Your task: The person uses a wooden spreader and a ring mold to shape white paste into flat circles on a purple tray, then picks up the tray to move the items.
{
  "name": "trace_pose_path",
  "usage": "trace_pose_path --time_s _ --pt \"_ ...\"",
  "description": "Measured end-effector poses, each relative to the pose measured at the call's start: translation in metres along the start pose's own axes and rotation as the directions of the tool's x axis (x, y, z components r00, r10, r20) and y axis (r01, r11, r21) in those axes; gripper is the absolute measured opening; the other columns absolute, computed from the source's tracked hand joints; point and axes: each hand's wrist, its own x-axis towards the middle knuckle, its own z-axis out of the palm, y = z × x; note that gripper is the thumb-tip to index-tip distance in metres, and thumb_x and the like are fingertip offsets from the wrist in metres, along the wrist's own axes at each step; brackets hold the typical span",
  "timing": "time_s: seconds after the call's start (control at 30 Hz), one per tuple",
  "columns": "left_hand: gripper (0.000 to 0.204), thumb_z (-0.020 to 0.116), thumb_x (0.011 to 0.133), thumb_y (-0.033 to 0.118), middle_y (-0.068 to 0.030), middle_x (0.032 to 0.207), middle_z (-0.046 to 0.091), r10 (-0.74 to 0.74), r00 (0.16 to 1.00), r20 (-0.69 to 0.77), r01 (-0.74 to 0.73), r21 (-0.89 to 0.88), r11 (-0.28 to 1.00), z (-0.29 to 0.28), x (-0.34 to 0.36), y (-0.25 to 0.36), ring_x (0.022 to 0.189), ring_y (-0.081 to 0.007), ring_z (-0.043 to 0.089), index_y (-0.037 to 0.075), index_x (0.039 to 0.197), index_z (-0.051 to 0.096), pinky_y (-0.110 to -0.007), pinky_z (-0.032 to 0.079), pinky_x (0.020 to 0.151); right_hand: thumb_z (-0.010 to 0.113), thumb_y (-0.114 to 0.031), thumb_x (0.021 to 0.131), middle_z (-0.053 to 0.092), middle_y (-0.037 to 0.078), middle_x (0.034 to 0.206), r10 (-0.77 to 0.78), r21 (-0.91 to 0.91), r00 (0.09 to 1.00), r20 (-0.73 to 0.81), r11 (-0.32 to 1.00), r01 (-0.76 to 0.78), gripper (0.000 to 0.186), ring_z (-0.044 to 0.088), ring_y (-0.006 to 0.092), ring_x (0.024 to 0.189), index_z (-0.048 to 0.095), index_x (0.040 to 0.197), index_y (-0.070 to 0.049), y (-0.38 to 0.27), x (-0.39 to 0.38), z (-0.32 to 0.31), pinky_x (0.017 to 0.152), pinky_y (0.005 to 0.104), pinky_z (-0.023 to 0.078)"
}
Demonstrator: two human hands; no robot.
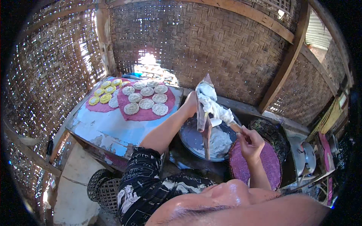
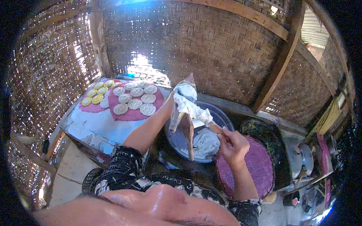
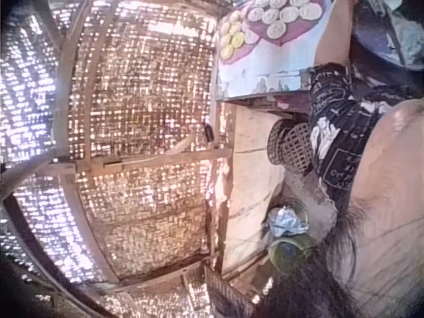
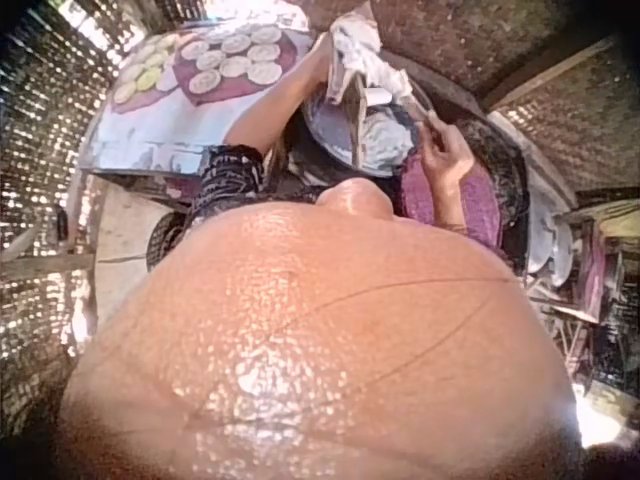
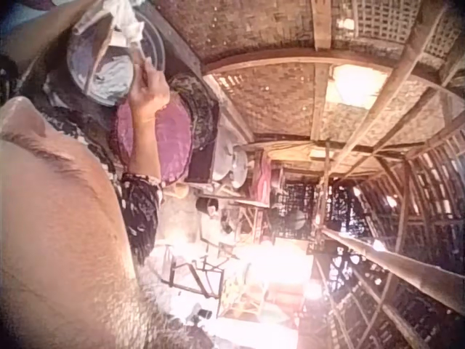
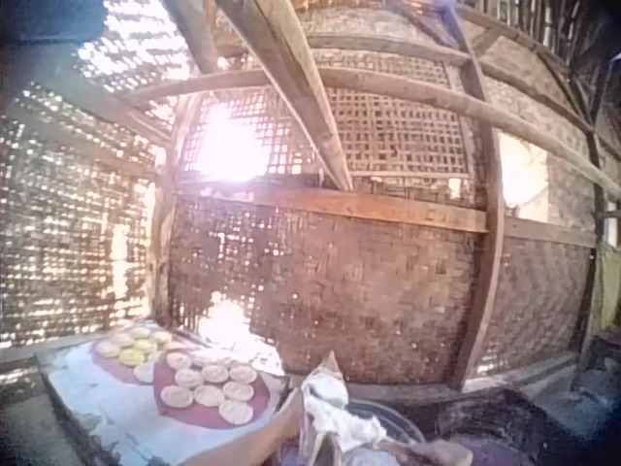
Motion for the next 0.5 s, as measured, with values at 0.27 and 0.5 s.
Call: trace_pose_path --time_s 0.27,0.5 --pt "0.043 0.075 0.055 0.014 -0.0028 0.090 0.059 0.195 0.980 0.051 -0.162 0.774 0.612 0.038 -0.005 0.013 0.083 -0.0115 0.055 0.004 0.092 0.056 -0.028 0.043 0.078 0.069 -0.009 0.062 0.053 0.009 0.059 -0.030 -0.182 0.992 -0.125 0.983 0.007 0.024 0.053 0.0206 0.050 0.061 0.084 -0.006 0.012 0.025 0.012 0.046 0.0281 0.041" --pt "0.024 0.059 0.068 0.015 -0.0054 0.086 0.061 0.397 0.884 0.246 -0.413 0.810 0.417 0.009 -0.003 0.000 0.077 -0.0146 0.058 0.006 0.090 0.059 -0.030 0.045 0.070 0.069 -0.006 0.064 0.057 0.007 0.063 0.148 0.133 0.986 0.074 0.979 -0.157 0.021 0.054 0.0129 0.053 0.061 0.083 -0.003 0.006 0.000 0.014 0.049 0.0243 0.042"
